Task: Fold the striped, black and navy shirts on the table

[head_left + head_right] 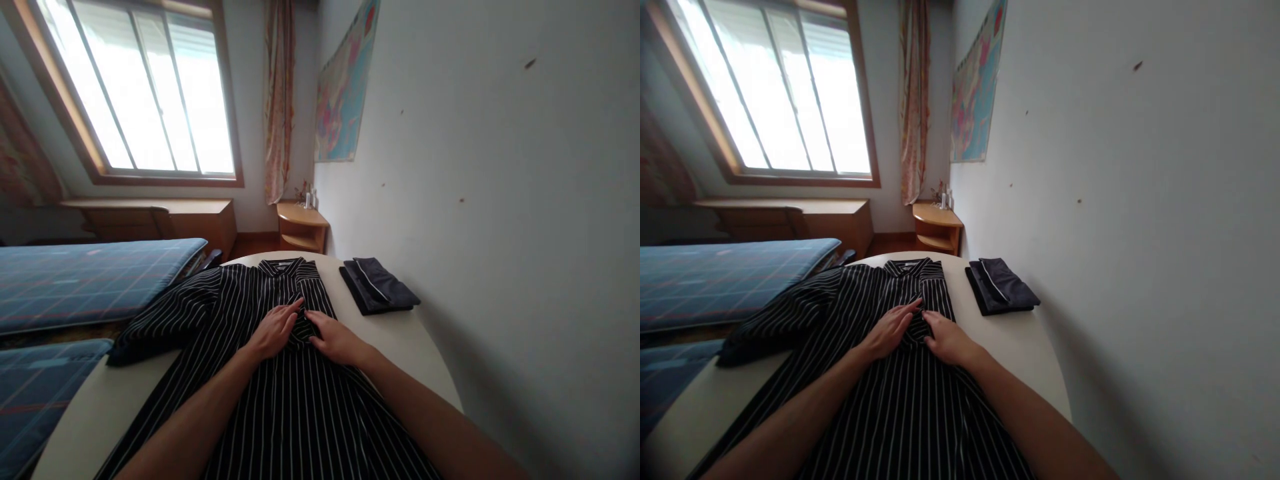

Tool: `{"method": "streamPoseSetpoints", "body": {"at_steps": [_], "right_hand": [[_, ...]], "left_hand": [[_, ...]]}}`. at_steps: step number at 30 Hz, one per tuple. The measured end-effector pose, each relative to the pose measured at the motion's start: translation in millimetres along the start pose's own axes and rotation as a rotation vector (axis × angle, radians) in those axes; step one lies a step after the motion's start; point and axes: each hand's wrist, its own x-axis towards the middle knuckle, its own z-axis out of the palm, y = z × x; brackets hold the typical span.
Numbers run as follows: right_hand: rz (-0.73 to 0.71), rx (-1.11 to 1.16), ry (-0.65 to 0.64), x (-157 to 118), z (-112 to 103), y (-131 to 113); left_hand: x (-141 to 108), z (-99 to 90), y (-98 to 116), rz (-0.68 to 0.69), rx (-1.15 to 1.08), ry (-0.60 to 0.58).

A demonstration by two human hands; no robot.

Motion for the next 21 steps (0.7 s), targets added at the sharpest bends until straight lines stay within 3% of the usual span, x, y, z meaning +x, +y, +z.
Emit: {"method": "streamPoseSetpoints", "body": {"at_steps": [13, 21], "right_hand": [[0.167, -0.128, -0.027, -39, -16, -4], [0.182, -0.094, 0.022, -42, -22, -2]], "left_hand": [[9, 5.1, 1, 0.005, 0.091, -0.056], [58, 10.9, 7, -0.281, 0.12, 0.0]]}}
